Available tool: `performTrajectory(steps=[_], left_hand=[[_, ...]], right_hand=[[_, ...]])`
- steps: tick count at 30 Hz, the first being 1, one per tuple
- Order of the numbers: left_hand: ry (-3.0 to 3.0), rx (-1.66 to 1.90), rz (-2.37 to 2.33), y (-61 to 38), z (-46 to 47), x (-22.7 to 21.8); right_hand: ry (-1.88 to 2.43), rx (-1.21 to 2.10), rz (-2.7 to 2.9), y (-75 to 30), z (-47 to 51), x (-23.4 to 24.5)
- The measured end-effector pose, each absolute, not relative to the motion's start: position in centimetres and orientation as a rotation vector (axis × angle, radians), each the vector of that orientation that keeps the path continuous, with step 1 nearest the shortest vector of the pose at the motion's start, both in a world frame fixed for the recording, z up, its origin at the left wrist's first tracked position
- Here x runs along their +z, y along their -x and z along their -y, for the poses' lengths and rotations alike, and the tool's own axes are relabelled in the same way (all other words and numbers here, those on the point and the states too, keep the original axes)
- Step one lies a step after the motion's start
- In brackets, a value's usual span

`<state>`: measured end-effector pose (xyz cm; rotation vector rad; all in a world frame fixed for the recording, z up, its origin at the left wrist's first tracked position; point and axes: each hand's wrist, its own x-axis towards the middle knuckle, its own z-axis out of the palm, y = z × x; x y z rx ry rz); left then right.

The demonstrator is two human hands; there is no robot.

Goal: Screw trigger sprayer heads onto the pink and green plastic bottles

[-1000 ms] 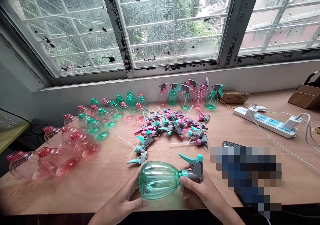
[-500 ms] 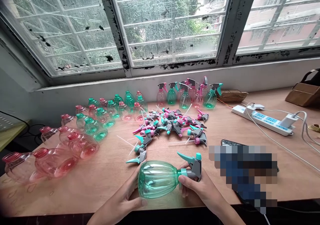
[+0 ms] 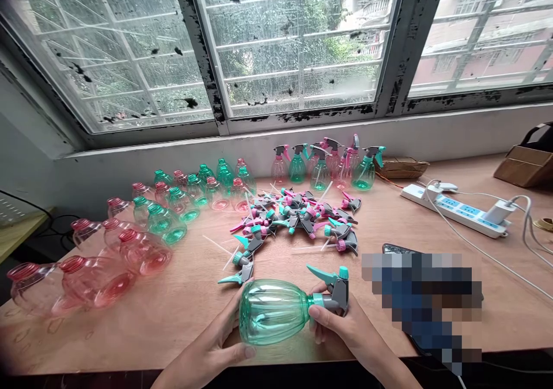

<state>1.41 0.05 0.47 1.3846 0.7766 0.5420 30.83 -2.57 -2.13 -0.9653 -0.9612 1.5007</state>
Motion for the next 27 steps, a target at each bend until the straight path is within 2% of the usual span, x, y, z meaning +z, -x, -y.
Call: performTrajectory(steps=[27], left_hand=[[-1.384,0.558,-0.794,-1.45,0.02,0.64]], right_hand=[[0.968,1.487,0.976,-30.80,2.44,-2.66]])
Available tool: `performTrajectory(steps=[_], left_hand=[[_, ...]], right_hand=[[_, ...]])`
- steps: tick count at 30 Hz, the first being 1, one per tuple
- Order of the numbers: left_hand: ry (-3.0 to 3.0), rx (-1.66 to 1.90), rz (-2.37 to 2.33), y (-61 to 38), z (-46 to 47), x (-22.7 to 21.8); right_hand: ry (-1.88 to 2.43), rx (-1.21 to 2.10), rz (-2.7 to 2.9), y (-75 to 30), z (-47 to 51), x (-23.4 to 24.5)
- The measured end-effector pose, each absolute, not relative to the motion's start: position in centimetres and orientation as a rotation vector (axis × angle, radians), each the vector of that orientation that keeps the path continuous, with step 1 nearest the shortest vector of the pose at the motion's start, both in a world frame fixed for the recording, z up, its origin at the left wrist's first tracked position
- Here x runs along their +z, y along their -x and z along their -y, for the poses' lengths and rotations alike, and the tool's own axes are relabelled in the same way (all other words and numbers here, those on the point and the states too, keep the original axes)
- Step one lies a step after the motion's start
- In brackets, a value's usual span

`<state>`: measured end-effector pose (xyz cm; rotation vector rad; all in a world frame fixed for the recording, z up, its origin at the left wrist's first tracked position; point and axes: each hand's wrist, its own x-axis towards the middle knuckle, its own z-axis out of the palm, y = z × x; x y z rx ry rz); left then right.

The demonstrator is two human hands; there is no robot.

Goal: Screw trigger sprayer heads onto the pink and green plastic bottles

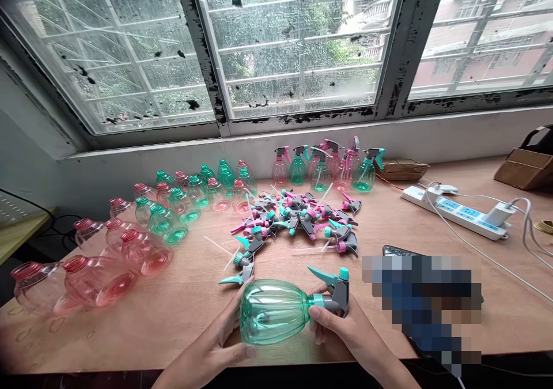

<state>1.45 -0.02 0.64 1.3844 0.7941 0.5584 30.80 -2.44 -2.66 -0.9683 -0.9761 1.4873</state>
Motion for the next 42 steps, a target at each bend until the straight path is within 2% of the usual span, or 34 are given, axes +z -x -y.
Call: performTrajectory(steps=[42], left_hand=[[-1.386,0.559,-0.748,-1.44,0.05,0.44]], right_hand=[[0.925,1.516,0.985,-30.95,2.36,-3.25]])
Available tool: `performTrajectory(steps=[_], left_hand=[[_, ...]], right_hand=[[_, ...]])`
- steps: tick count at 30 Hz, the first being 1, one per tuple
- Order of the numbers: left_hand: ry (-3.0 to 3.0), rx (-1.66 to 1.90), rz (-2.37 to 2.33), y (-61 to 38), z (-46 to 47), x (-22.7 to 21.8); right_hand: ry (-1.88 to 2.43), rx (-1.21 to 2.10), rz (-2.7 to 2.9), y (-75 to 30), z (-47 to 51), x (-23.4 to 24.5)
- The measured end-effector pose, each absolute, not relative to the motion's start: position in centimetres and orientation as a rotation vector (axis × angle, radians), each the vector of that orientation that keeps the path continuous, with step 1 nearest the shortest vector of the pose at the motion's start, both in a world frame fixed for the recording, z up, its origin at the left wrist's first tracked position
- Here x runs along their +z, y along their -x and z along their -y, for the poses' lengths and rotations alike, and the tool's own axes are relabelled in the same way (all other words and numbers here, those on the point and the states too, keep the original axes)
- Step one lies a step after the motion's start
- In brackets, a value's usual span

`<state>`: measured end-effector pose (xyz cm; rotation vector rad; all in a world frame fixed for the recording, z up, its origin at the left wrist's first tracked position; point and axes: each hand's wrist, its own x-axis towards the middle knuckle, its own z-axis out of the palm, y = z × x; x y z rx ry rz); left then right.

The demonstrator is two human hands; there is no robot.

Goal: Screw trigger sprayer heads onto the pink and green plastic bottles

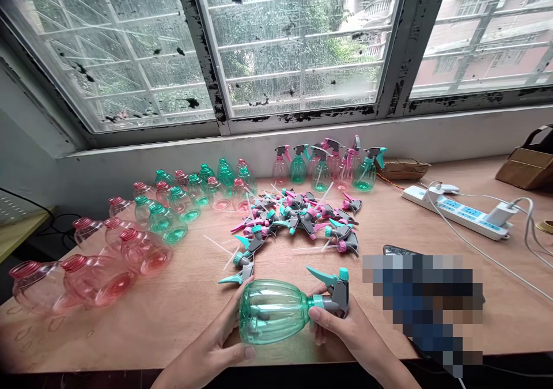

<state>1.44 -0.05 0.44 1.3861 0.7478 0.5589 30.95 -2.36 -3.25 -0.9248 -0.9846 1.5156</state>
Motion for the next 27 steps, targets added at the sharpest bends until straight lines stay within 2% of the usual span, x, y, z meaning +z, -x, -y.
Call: performTrajectory(steps=[27], left_hand=[[-1.369,0.559,-0.742,-1.51,0.12,0.65]], right_hand=[[0.937,1.512,0.991,-30.92,2.41,-2.85]])
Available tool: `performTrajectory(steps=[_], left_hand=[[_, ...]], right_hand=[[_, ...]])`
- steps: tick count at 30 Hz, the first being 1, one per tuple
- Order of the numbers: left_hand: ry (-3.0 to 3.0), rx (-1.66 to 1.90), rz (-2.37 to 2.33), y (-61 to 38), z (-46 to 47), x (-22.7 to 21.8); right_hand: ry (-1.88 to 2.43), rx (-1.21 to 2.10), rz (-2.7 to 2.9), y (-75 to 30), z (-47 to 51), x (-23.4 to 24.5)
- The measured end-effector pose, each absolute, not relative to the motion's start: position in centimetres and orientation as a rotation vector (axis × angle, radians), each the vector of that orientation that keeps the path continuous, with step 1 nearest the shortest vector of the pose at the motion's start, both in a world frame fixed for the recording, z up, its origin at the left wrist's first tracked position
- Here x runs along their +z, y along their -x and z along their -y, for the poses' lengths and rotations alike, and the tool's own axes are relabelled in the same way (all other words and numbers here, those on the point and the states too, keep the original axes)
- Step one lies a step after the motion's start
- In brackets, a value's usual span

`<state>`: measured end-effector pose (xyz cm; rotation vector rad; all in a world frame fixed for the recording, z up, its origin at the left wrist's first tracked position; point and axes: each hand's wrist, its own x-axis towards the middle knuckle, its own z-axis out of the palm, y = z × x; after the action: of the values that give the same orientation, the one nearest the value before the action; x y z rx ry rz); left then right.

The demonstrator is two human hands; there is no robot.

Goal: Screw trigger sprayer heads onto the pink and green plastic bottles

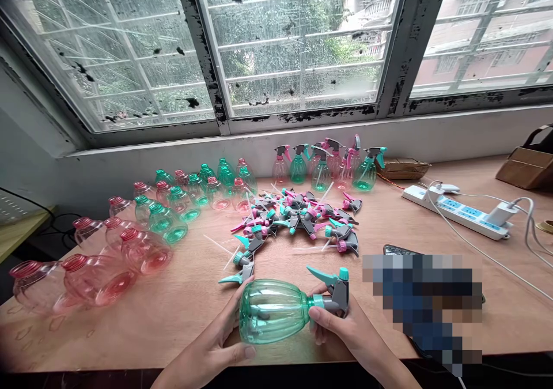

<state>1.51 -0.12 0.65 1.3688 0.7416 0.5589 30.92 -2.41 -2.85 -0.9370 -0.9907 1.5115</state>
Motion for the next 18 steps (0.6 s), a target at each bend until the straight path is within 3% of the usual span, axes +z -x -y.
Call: performTrajectory(steps=[18], left_hand=[[-1.351,0.567,-0.731,-1.53,0.09,0.64]], right_hand=[[0.953,1.515,0.994,-30.94,2.50,-2.33]])
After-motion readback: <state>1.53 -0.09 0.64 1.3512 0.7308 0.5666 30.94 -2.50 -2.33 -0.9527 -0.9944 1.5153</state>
